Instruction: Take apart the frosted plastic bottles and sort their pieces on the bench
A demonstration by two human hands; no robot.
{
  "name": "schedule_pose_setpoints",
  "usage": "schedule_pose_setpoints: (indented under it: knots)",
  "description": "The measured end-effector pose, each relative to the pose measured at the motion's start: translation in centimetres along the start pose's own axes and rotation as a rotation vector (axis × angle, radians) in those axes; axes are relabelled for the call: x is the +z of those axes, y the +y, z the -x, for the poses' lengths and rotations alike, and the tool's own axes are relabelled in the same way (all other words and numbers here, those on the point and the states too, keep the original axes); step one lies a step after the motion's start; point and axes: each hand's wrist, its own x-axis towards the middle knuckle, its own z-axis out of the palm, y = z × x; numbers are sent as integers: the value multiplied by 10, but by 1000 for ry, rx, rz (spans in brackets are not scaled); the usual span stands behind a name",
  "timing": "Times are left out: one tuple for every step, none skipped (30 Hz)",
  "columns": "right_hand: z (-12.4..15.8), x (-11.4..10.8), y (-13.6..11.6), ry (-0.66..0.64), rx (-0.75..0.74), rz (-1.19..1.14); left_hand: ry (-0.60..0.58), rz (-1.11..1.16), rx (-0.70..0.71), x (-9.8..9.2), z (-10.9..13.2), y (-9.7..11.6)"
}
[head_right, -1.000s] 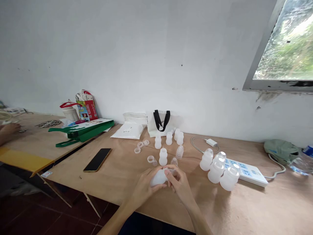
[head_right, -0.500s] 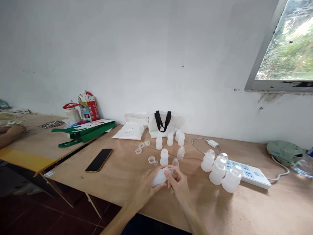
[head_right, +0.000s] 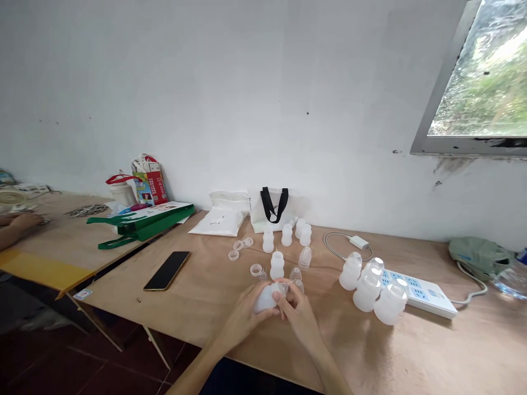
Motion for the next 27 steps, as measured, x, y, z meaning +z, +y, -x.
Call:
schedule_pose_setpoints:
  knots:
    - [0,-1,-1,-16,-6,15,-28,86,-6,3,0,-3]
    - [1,-3,-1,-34,-19,42,-64,185,-12,5,0,-6]
    - [1,-5,-1,-54,-37,84,-100,274,-16,7,0,-9]
    - [1,-7,-1,-73,-60,137,-129,336,-18,9,-1,-12]
    - [1,-9,-1,-93,-85,198,-153,377,-20,11,-2,-16]
    - [1,-11,-1,-105,-110,262,-172,402,-26,13,-2,-19]
    - [0,-14,-1,-104,-134,325,-186,413,-37,14,-3,-22]
    - [-1,-17,0,-87,-154,386,-194,414,-52,14,-4,-25]
    - [-2,-20,-1,-52,-171,447,-193,406,-70,15,-5,-28]
    - [-3,-24,-1,5,-183,509,-186,391,-84,15,-6,-30]
    - [-4,-28,-1,75,-189,573,-177,371,-93,15,-6,-31]
    - [-4,-33,-1,144,-191,635,-168,348,-94,15,-6,-31]
    - [-5,-38,-1,202,-193,690,-162,327,-89,15,-5,-31]
    - [-5,-43,-1,242,-197,736,-161,310,-81,15,-5,-30]
    - [-5,-47,0,255,-204,774,-162,294,-72,15,-5,-29]
    - [-5,-51,1,244,-205,805,-163,280,-68,15,-5,-28]
    - [-5,-54,2,215,-200,830,-157,268,-66,15,-5,-27]
    - [-6,-56,5,175,-185,853,-147,254,-68,15,-5,-25]
    - [-6,-58,7,132,-160,874,-133,238,-69,15,-5,-25]
    - [-7,-59,10,98,-130,894,-115,219,-68,15,-6,-24]
    - [-8,-59,14,74,-104,907,-91,201,-64,14,-7,-23]
    - [-9,-59,17,55,-86,910,-64,181,-56,12,-8,-23]
    - [-10,-59,20,42,-76,906,-37,160,-47,10,-9,-23]
    - [-11,-59,22,36,-73,897,-9,138,-38,7,-10,-22]
    - [-12,-59,24,34,-80,883,20,119,-32,4,-12,-22]
    - [-13,-59,25,31,-93,865,50,102,-30,0,-13,-22]
    - [-13,-60,25,25,-107,844,80,89,-33,-4,-14,-22]
